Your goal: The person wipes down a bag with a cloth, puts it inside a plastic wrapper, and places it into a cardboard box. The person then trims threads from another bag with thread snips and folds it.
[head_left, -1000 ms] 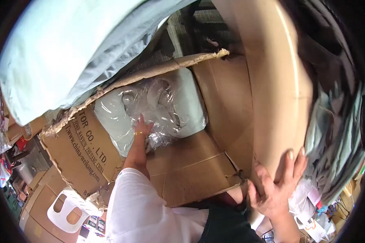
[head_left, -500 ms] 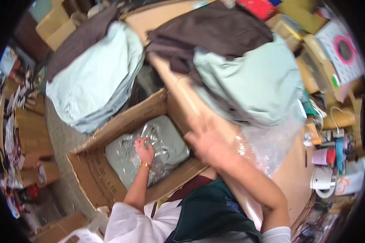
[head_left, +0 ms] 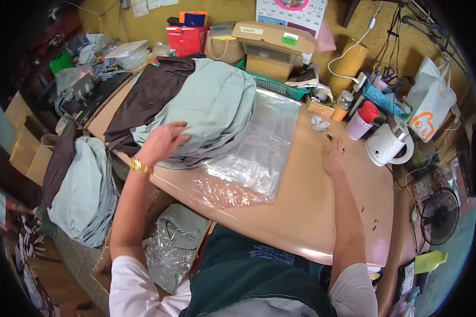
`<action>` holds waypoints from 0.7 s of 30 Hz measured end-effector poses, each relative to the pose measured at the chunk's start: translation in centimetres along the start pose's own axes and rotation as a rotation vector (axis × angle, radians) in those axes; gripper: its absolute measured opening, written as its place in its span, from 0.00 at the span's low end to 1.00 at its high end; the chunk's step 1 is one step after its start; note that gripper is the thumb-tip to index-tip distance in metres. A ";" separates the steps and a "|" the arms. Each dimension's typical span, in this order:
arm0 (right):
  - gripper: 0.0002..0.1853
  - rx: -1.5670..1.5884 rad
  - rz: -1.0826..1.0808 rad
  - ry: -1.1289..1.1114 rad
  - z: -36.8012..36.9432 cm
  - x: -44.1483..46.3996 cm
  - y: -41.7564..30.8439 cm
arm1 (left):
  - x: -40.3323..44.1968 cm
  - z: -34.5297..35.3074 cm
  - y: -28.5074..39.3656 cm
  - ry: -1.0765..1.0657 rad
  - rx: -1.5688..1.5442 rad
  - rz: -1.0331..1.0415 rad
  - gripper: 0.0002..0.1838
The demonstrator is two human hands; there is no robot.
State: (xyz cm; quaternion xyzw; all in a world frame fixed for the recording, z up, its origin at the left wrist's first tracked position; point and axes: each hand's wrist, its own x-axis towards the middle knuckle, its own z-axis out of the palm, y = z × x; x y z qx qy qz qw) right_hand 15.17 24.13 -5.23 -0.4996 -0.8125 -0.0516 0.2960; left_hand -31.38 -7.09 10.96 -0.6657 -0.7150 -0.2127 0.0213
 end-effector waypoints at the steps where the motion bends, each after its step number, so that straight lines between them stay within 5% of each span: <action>1: 0.26 -0.166 0.125 0.016 1.0 0.3 0.7 | 0.9 -1.0 -0.7 -0.101 -0.082 0.007 0.17; 4: 0.26 -0.198 0.183 -0.289 -3.5 0.4 -1.2 | 2.7 -3.6 -1.7 -0.222 -0.353 -0.307 0.21; 8: 0.21 -0.172 0.132 -0.177 -1.8 -0.9 3.1 | 3.8 -2.6 3.1 -0.001 -0.394 -0.008 0.22; 11: 0.18 -0.232 0.131 -0.198 -1.8 -2.1 7.5 | 2.3 -1.2 15.0 -0.239 -0.180 0.097 0.23; 12: 0.16 -0.133 0.086 -0.091 -2.1 -2.4 9.5 | 1.5 2.9 16.6 -0.124 -0.100 0.345 0.22; 13: 0.15 -0.086 0.074 -0.042 -3.1 -2.9 9.7 | 1.0 4.0 21.4 -0.420 0.339 0.486 0.21; 14: 0.14 -0.039 0.059 0.006 -4.1 -3.5 9.9 | -1.5 8.5 22.8 -0.284 0.180 0.538 0.26; 16: 0.11 1.191 0.533 0.168 -13.3 -4.0 3.7 | -5.1 12.7 27.4 -0.240 -0.040 0.560 0.32; 19: 0.12 1.275 0.445 0.166 -21.1 -8.8 -6.1 | -8.4 19.5 30.2 -0.316 -0.135 0.588 0.36; 21: 0.20 0.912 0.101 0.038 -19.7 -12.5 -9.5 | -9.3 21.0 31.6 -0.307 -0.266 0.666 0.34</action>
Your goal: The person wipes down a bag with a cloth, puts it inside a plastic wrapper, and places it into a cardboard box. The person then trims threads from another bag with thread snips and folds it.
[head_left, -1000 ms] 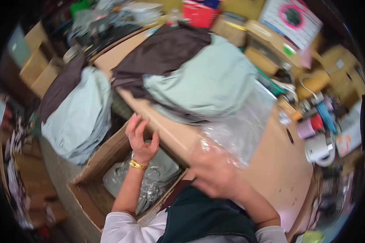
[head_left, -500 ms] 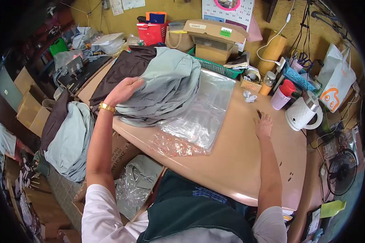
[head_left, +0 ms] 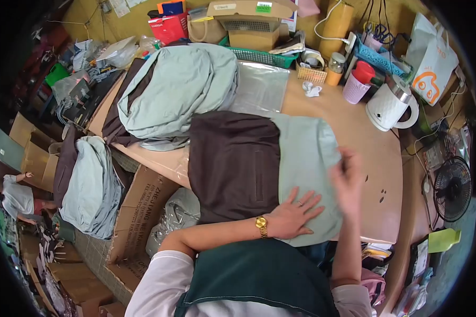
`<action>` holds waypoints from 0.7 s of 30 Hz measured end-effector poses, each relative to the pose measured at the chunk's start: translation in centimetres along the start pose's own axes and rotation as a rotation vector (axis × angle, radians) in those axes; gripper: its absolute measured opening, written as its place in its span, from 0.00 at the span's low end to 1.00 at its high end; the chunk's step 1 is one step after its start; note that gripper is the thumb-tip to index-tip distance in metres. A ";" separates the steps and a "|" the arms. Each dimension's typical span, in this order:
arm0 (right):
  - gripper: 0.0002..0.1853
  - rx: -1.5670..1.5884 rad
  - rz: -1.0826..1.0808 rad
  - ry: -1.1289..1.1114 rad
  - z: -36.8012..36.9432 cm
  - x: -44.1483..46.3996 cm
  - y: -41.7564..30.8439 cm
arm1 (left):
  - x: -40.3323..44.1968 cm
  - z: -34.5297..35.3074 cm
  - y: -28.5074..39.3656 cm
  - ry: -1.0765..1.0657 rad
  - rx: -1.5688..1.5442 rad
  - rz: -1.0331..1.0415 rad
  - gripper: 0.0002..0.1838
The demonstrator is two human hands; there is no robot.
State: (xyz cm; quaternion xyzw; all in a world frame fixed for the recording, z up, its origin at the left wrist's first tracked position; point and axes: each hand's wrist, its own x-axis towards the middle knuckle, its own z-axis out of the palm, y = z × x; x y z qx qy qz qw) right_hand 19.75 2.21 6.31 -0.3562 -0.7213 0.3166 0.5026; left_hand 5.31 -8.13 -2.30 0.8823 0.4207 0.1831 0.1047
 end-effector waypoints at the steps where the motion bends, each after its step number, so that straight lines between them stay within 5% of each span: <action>1: 0.24 -0.108 0.124 -0.118 1.1 -1.4 -0.5 | 0.2 -0.1 0.4 0.043 -0.096 0.099 0.32; 3: 0.28 -0.219 0.262 -0.227 1.2 -3.9 1.0 | -0.3 -2.6 -0.1 -0.015 -0.101 0.072 0.30; 5: 0.30 -0.754 0.091 -0.382 -0.8 -5.8 6.0 | -1.2 -6.9 -1.5 0.018 -0.044 -0.025 0.24; 8: 0.27 -0.556 0.152 -0.418 -4.4 -5.4 5.9 | -5.2 -9.6 -5.5 0.345 -0.306 -0.245 0.10; 9: 0.20 -0.451 0.347 -0.434 -4.9 -4.4 4.2 | -6.0 -11.7 -5.2 0.517 -0.389 -0.346 0.07; 11: 0.18 -0.472 0.319 -0.510 -5.6 -2.5 3.2 | -7.4 -15.8 -3.0 0.783 -0.457 -0.556 0.07; 13: 0.13 -0.427 0.220 -0.537 -4.4 -0.2 2.4 | -7.8 -19.5 0.3 1.226 -0.278 -0.343 0.01; 15: 0.12 -0.300 0.108 -0.465 -0.7 2.1 0.8 | -11.4 -24.1 3.5 0.993 0.075 -0.132 0.05; 21: 0.11 -0.324 -0.101 -0.327 10.7 5.6 4.5 | -12.4 -25.4 5.5 0.684 -0.166 0.138 0.04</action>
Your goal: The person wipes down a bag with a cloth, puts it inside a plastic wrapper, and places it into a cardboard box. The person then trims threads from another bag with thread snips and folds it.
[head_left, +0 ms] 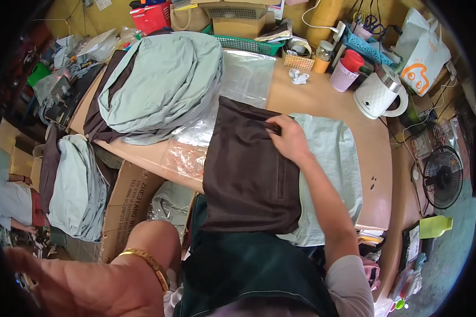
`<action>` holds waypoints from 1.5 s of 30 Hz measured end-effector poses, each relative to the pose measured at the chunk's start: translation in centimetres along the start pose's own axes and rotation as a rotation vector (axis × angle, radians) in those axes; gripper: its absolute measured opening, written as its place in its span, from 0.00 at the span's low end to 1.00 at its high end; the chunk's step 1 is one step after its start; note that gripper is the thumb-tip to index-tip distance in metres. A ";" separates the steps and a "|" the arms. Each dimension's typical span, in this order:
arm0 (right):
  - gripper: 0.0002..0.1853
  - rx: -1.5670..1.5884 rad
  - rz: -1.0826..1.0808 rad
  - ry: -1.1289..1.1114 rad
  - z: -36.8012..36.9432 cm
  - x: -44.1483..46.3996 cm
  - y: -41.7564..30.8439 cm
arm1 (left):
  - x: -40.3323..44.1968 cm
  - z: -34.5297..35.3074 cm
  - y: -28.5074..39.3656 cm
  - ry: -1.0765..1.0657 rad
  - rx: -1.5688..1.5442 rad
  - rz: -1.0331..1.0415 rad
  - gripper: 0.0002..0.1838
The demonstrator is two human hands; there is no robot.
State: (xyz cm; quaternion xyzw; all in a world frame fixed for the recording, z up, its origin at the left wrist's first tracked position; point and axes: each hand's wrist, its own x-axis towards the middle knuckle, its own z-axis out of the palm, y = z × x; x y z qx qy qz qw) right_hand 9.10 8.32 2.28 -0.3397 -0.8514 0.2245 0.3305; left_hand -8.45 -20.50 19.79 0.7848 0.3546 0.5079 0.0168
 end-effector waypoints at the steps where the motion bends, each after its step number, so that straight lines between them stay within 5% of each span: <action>1: 0.11 -0.014 0.008 0.000 0.7 0.1 -1.0 | -0.1 0.0 0.0 -0.017 -0.030 -0.009 0.04; 7: 0.12 -0.031 -0.028 -0.105 -1.1 -2.8 -4.0 | 0.3 0.6 -1.1 -0.062 -0.181 -0.052 0.06; 15: 0.08 -0.238 0.208 0.322 -10.4 -9.3 6.9 | 3.4 5.1 -4.1 -0.145 -0.489 -0.148 0.10; 16: 0.07 -0.115 0.368 0.360 -11.6 -10.6 6.9 | 4.1 6.4 -4.5 -0.154 -0.533 -0.190 0.11; 18: 0.11 0.063 0.587 0.431 -12.9 -12.0 5.7 | 5.9 10.2 -5.2 -0.180 -0.594 -0.297 0.12; 22: 0.11 0.294 0.685 0.539 -9.9 -14.3 9.5 | 6.1 23.3 -7.8 -0.378 -0.481 -0.554 0.14; 25: 0.11 0.433 0.741 0.562 -10.5 -14.4 8.8 | -0.2 32.3 -12.5 -0.465 -0.088 -0.230 0.16; 27: 0.10 0.469 0.716 0.580 -10.3 -14.6 9.2 | -0.7 34.5 -13.5 -0.414 -0.136 -0.233 0.10; 30: 0.10 0.421 0.726 0.539 -10.8 -14.9 8.5 | -1.0 32.4 -13.8 -0.327 -0.290 -0.430 0.09; 34: 0.10 0.392 0.688 0.474 -11.3 -15.6 9.2 | -1.8 18.7 -14.5 -0.100 -0.061 -0.468 0.10; 36: 0.10 0.320 0.689 0.387 -11.9 -16.3 9.7 | -4.4 9.2 -14.6 -0.117 0.027 -1.110 0.10; 40: 0.11 0.247 0.584 0.247 -13.5 -15.4 8.4 | -9.1 1.2 -14.1 -0.162 0.676 -0.609 0.09; 42: 0.13 -0.243 0.679 -0.185 -15.0 -15.2 4.7 | -9.5 1.3 -12.4 -0.016 0.547 -0.827 0.09; 45: 0.14 -0.298 0.584 -0.116 -13.9 -18.0 2.6 | -9.5 4.9 -11.8 0.008 0.186 -0.850 0.09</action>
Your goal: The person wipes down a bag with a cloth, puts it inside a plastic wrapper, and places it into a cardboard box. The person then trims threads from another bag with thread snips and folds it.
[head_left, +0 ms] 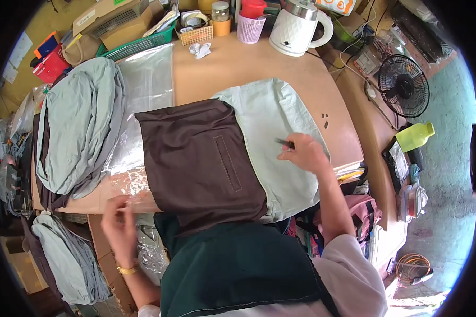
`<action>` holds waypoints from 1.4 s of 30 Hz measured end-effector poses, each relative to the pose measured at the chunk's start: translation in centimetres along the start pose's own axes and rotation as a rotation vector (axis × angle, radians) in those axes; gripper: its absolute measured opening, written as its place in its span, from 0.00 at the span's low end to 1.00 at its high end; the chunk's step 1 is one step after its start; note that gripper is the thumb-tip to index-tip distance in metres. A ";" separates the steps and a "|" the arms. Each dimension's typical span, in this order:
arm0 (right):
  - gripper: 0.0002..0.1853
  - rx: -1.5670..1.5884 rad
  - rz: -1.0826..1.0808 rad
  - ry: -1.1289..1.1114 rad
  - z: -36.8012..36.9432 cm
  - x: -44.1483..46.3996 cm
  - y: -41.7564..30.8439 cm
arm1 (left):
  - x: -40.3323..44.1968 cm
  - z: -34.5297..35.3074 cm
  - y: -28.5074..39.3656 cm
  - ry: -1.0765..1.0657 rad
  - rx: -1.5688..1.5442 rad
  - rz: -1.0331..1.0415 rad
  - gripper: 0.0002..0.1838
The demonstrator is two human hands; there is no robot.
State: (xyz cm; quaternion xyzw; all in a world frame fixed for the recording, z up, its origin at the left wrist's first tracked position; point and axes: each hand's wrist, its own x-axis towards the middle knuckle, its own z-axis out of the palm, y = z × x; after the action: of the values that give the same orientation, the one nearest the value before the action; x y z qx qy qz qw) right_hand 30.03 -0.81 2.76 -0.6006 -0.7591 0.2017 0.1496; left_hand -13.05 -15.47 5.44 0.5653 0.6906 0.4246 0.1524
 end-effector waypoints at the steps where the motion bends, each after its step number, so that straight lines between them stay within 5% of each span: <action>1: 0.14 -0.015 0.037 -0.006 1.4 -0.2 0.8 | 0.2 1.6 1.2 -0.090 -0.050 0.063 0.08; 4: 0.09 0.164 0.094 0.212 2.2 -1.4 0.1 | 1.6 8.0 4.9 -0.309 -0.196 0.344 0.07; 8: 0.04 0.598 0.247 0.209 -0.4 -3.2 -2.1 | 2.0 14.5 8.7 -0.660 -0.466 0.420 0.11; 10: 0.04 0.933 0.167 0.266 -0.3 -4.0 -4.3 | 1.9 16.7 11.4 -0.638 -0.566 0.325 0.17; 11: 0.06 0.828 0.029 0.249 0.2 -4.1 -5.9 | 1.9 17.6 12.2 -0.634 -0.562 0.322 0.17; 14: 0.16 0.974 0.055 0.241 1.2 -4.4 -8.5 | 2.3 20.3 12.5 -0.700 -0.571 0.327 0.24; 17: 0.20 0.964 0.121 0.570 1.7 -1.8 -2.8 | 3.0 24.6 11.4 -0.638 -0.309 0.666 0.28; 20: 0.21 1.019 0.357 0.714 2.6 -0.2 1.6 | 3.4 28.1 11.8 -0.606 -0.190 0.696 0.25; 22: 0.20 1.113 0.373 0.745 3.3 0.1 2.0 | 4.0 29.7 11.6 -0.583 -0.229 0.748 0.20; 26: 0.20 0.983 0.292 0.691 4.4 -0.3 2.8 | 4.6 30.9 11.1 -0.607 -0.330 0.512 0.11; 28: 0.21 1.001 0.257 0.688 4.1 -0.2 2.5 | 5.3 29.8 11.0 -0.548 -0.391 0.408 0.08; 30: 0.21 1.011 0.240 0.673 4.0 -0.3 2.6 | 6.3 27.1 10.1 -0.587 -0.547 0.005 0.09; 32: 0.21 1.019 0.221 0.654 3.9 -0.5 2.8 | 6.6 22.9 8.1 -0.542 -1.058 -0.225 0.09; 34: 0.19 0.935 0.247 0.611 4.0 -0.7 3.0 | 6.3 16.2 6.0 -0.349 -1.045 -0.095 0.12; 35: 0.19 0.946 0.245 0.602 4.1 -0.6 3.2 | 5.9 12.9 3.3 -0.292 -1.291 -0.199 0.14; 36: 0.17 0.762 0.196 0.535 4.0 -0.5 3.5 | 5.0 9.1 0.8 -0.139 -0.994 -0.212 0.12; 37: 0.16 0.575 0.144 0.466 3.9 -0.3 3.6 | 3.8 6.2 -1.4 0.229 -0.663 -0.415 0.10; 38: 0.16 0.581 0.131 0.460 3.2 0.0 3.0 | 3.2 2.1 -0.7 0.020 0.005 -0.094 0.06; 39: 0.14 0.429 0.093 0.374 2.0 0.3 2.0 | 2.2 -1.1 -2.3 0.011 -0.008 -0.179 0.13; 41: 0.11 0.289 0.041 0.309 1.3 1.5 0.6 | -0.2 -4.2 -3.7 0.355 0.118 -0.035 0.24; 42: 0.11 0.293 0.029 0.305 1.0 2.6 -0.4 | -1.0 -7.6 -5.3 0.298 0.300 -0.225 0.21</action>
State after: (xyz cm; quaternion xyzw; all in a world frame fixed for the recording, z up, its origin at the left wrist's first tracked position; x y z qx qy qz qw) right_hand 28.58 1.53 2.04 -0.6069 -0.6815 0.2189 0.3455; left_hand -21.42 -19.57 5.64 0.4325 0.8193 0.3764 0.0095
